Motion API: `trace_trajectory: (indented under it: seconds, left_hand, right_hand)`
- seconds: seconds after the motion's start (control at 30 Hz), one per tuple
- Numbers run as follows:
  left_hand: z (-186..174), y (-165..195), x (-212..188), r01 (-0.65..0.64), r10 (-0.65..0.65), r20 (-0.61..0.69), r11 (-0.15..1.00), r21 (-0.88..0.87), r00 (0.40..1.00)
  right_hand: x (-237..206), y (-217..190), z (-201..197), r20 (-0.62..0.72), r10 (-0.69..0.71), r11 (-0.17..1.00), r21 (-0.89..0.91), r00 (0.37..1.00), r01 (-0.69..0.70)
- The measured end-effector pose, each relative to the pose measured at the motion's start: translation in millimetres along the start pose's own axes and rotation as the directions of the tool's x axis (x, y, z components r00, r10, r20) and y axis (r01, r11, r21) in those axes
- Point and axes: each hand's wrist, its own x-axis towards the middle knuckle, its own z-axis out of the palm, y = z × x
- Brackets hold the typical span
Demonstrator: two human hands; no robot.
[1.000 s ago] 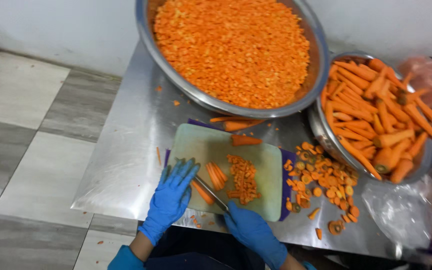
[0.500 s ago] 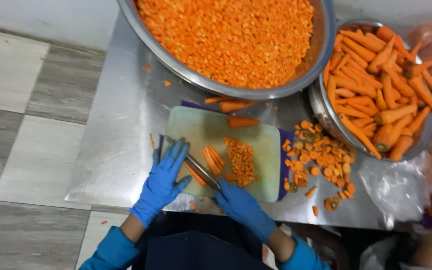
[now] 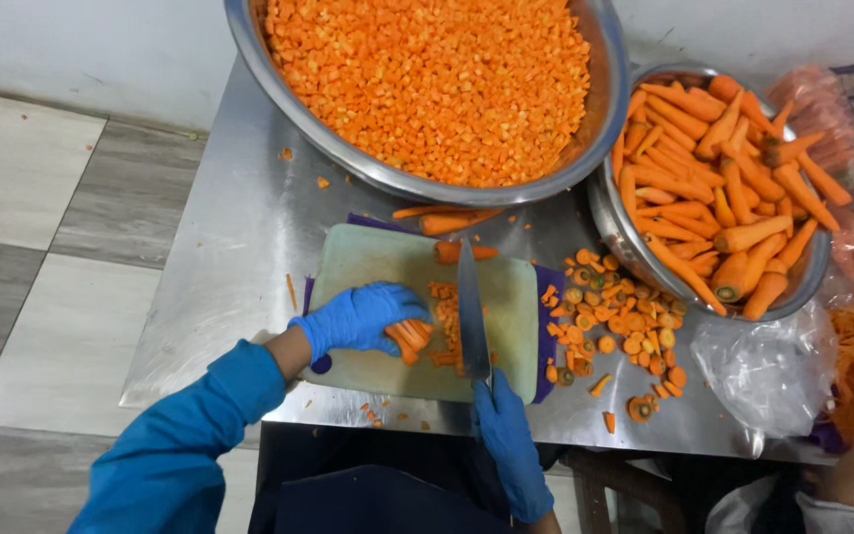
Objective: The person cuts peeled carrots into small dice on a cutting board with a knife, adding the diced pieces to a large bowl of diced carrots, while discarding trimmings onto the table. They take whole carrots from a bowl, slice them lengthwise and crosswise, and repeat the cutting cycle throughout the episode.
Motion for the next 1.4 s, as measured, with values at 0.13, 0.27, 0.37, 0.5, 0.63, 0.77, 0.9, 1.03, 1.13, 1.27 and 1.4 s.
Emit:
trace_trajectory:
  seconds: [0.13,0.27,0.37,0.5,0.63,0.77,0.9,1.03,1.13,1.27,1.4]
  left_hand:
    - [37,21,-23,0.119,-0.127,-0.239,0.992,-0.050,0.963]
    - [68,58,-40,0.327,-0.271,-0.530,0.945,0.012,0.803]
    - [77,83,-37,0.487,-0.418,-0.653,0.869,-0.087,0.631]
    - [74,93,-42,0.447,-0.465,-0.661,0.869,-0.212,0.589]
    - [74,83,-59,0.319,-0.402,-0.666,0.914,-0.251,0.628]
    - [88,79,-58,0.358,-0.407,-0.704,0.905,-0.228,0.581]
    - [97,85,-54,0.367,-0.392,-0.732,0.907,-0.206,0.558]
    - [97,88,-53,0.427,-0.408,-0.735,0.887,-0.177,0.542]
    - [97,86,-51,0.459,-0.428,-0.736,0.870,-0.178,0.525]
    - [101,82,-49,0.449,-0.466,-0.736,0.859,-0.244,0.491]
    - [107,86,-54,0.444,-0.485,-0.713,0.855,-0.266,0.507]
  right_hand:
    - [-10,0,-2,-0.002,-0.031,0.961,-0.273,1.000,0.030]
    - [-5,3,15,0.099,-0.257,0.862,-0.426,0.961,0.274]
    - [9,7,35,0.102,-0.271,0.746,-0.606,0.957,0.276]
    - [18,6,47,0.171,-0.258,0.758,-0.575,0.951,0.309]
    - [13,-4,45,0.157,-0.257,0.749,-0.591,0.954,0.299]
    - [4,-20,39,0.187,-0.195,0.761,-0.590,0.963,0.268]
    - [-4,-33,36,0.136,-0.186,0.734,-0.639,0.973,0.230]
    - [-8,-40,37,0.128,-0.189,0.709,-0.669,0.974,0.225]
    - [-12,-36,35,0.125,-0.233,0.719,-0.645,0.964,0.258]
    - [-10,-18,39,0.151,-0.348,0.676,-0.644,0.925,0.359]
    - [8,-2,58,0.193,-0.228,0.654,-0.696,0.954,0.298]
